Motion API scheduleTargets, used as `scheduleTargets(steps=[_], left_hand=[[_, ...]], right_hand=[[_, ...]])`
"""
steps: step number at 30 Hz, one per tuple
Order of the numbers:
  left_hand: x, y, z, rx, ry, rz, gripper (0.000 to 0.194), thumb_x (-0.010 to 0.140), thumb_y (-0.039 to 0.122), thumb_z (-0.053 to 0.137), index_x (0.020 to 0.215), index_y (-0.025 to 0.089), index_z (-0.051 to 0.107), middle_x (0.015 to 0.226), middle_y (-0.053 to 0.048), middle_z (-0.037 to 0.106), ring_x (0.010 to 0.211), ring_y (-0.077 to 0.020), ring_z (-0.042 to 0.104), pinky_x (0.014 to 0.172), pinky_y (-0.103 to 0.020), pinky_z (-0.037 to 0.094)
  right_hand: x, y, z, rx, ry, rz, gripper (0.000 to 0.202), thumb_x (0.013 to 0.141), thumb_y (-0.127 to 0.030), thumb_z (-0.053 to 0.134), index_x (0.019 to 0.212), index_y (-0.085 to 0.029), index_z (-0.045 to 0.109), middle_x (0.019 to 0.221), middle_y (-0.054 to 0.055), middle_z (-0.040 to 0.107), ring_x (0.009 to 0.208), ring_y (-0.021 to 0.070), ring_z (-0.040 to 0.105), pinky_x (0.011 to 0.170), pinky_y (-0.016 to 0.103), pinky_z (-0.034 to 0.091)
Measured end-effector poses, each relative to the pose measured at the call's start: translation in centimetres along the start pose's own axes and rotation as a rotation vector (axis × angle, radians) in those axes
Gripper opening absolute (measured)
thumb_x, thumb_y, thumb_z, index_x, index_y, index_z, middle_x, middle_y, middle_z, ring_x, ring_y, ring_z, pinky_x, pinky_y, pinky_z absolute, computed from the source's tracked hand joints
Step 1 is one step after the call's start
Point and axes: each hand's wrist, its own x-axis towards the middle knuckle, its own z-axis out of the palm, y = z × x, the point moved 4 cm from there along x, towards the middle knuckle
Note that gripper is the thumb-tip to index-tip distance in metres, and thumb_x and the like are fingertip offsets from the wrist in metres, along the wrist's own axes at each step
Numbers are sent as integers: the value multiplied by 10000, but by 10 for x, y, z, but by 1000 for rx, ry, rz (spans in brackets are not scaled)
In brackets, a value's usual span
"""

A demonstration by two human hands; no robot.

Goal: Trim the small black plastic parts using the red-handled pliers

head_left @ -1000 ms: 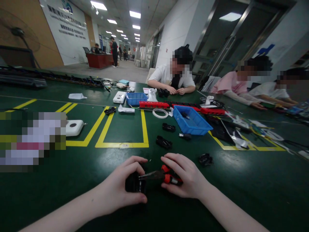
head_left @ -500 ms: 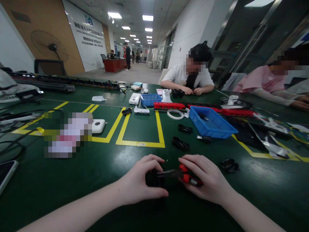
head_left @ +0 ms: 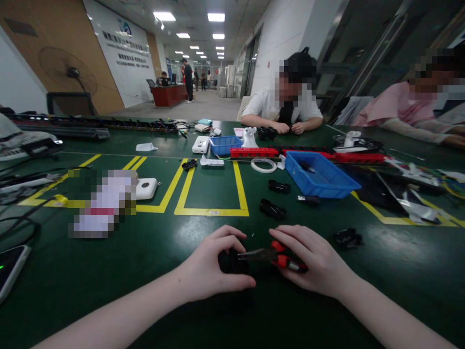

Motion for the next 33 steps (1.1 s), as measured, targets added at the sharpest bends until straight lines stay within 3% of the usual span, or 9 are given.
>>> scheduleTargets(steps=[16, 33], left_hand=[[1, 2, 0, 15, -38, -5, 263, 726, 307, 839, 882, 184, 666, 1168, -63, 640, 1111, -241, 601, 988, -405, 457], [2, 4, -3, 76, -89, -11, 237, 750, 333, 808, 857, 188, 654, 1118, -54, 652, 1066, -240, 598, 953, -417, 471]], right_hand=[[6, -4, -6, 25, -3, 6, 509, 817, -240, 639, 1309, -132, 567, 1114, 159, 672, 955, 258, 655, 782, 392, 550], [0, -3, 2, -13, 8, -19, 515, 832, -261, 605, 1328, -132, 557, 1112, 163, 660, 966, 276, 640, 776, 423, 551]])
